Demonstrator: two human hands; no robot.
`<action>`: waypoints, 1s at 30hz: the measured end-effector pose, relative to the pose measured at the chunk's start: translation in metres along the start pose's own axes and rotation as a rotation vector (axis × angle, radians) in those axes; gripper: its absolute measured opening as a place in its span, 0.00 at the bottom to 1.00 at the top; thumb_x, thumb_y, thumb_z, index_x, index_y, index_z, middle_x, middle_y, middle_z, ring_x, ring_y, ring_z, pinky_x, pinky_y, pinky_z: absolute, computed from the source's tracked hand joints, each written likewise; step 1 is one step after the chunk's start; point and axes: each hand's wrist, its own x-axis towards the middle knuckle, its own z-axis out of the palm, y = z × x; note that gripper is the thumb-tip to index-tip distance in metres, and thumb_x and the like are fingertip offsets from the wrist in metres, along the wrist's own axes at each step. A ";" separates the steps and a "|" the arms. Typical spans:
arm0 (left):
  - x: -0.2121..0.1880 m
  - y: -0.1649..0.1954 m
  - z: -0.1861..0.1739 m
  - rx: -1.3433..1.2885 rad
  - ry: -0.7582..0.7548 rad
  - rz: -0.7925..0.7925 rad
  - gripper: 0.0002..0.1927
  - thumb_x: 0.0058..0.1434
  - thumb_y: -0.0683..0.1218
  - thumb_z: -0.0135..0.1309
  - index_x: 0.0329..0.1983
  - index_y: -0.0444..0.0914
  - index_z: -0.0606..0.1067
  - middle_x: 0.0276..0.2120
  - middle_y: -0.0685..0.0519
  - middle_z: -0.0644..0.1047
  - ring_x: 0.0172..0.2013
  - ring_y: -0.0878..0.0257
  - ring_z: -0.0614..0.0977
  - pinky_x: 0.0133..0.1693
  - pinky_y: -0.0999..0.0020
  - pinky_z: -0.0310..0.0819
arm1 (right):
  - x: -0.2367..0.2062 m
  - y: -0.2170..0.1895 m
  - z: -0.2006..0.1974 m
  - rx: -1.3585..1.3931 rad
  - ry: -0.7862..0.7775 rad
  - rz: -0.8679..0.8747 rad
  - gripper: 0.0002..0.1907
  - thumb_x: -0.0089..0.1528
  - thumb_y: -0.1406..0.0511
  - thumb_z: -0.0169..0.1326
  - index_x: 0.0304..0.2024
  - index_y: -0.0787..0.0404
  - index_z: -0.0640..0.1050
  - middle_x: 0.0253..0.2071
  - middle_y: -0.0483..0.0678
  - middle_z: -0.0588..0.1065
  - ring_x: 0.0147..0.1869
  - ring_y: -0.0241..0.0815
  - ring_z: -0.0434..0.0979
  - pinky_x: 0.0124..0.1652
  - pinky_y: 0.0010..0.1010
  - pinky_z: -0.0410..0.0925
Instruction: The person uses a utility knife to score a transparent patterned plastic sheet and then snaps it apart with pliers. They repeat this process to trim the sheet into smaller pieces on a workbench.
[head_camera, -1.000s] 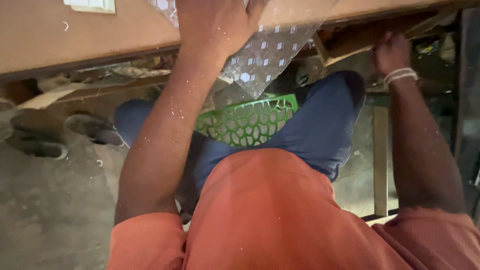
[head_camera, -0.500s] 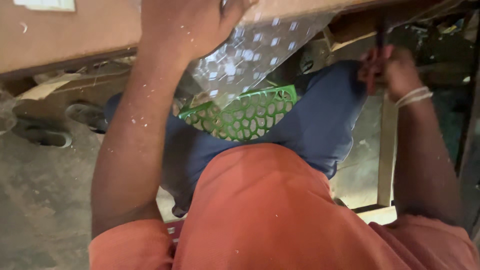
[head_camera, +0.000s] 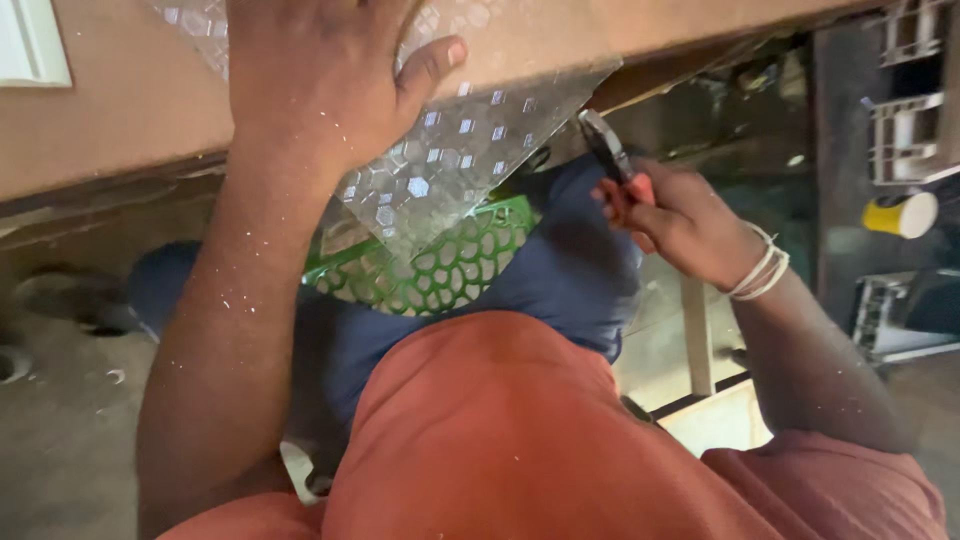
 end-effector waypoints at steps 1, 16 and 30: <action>0.000 0.000 -0.001 0.001 0.001 -0.006 0.22 0.71 0.63 0.53 0.55 0.45 0.77 0.43 0.49 0.79 0.43 0.49 0.79 0.41 0.49 0.66 | 0.000 -0.005 -0.001 -0.021 0.010 0.045 0.12 0.63 0.67 0.46 0.45 0.66 0.76 0.33 0.45 0.76 0.29 0.33 0.71 0.30 0.25 0.66; -0.002 -0.001 0.003 0.018 0.096 -0.010 0.26 0.69 0.64 0.57 0.63 0.47 0.74 0.50 0.55 0.73 0.52 0.56 0.74 0.49 0.48 0.62 | 0.009 -0.018 -0.007 0.036 -0.013 0.149 0.12 0.60 0.70 0.45 0.44 0.67 0.75 0.29 0.49 0.76 0.26 0.34 0.69 0.27 0.26 0.64; -0.002 -0.002 0.006 -0.030 0.076 -0.024 0.25 0.70 0.64 0.56 0.63 0.47 0.74 0.52 0.54 0.73 0.54 0.56 0.73 0.50 0.45 0.61 | 0.019 -0.009 -0.013 0.132 -0.058 0.221 0.10 0.60 0.69 0.46 0.39 0.65 0.76 0.29 0.49 0.76 0.29 0.37 0.72 0.29 0.26 0.65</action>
